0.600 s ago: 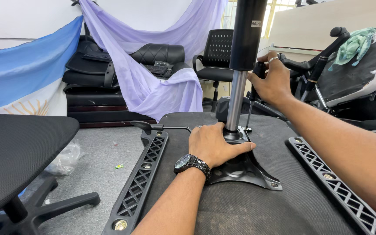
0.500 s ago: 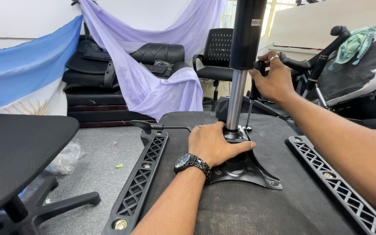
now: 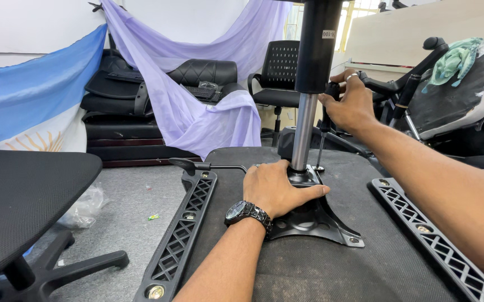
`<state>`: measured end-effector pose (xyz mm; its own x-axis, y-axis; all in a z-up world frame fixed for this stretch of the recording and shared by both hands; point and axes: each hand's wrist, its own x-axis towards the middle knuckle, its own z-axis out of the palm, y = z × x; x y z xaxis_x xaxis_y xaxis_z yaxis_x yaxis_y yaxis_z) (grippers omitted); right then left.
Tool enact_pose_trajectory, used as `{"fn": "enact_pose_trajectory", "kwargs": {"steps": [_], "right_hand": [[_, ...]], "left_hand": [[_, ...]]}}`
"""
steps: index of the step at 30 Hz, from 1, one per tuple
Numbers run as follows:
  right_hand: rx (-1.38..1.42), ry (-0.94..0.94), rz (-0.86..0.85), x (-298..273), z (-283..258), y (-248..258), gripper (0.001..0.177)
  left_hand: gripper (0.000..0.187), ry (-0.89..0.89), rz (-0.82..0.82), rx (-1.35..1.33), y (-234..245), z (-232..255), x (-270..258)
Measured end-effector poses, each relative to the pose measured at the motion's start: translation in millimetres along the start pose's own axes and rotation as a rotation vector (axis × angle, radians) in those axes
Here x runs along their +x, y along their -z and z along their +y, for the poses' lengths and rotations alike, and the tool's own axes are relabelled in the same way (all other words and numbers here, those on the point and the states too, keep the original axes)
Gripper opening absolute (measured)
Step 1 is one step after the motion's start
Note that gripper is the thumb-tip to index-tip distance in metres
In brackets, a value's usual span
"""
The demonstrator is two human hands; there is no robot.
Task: The person assembles an office chair by attaching the seat to the base and then securing the backrest to the seat using a screwdriver. The person works on the floor, aligning parts and tightening screws to complete the assembly.
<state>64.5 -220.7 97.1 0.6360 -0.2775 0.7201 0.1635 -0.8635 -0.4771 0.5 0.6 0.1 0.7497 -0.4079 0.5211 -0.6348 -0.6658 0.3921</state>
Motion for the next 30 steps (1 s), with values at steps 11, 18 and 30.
{"fn": "enact_pose_trajectory", "kwargs": {"steps": [11, 18, 30], "right_hand": [[0.023, 0.048, 0.087, -3, -9, -11, 0.035], [-0.018, -0.021, 0.137, -5, -18, -14, 0.032], [0.158, 0.152, 0.094, -22, -4, -4, 0.045]], "left_hand": [[0.09, 0.017, -0.028, -0.035, 2, -1, -1], [0.09, 0.01, -0.01, -0.026, 2, -2, 0], [0.088, 0.016, -0.004, -0.016, 5, -4, -4]]}}
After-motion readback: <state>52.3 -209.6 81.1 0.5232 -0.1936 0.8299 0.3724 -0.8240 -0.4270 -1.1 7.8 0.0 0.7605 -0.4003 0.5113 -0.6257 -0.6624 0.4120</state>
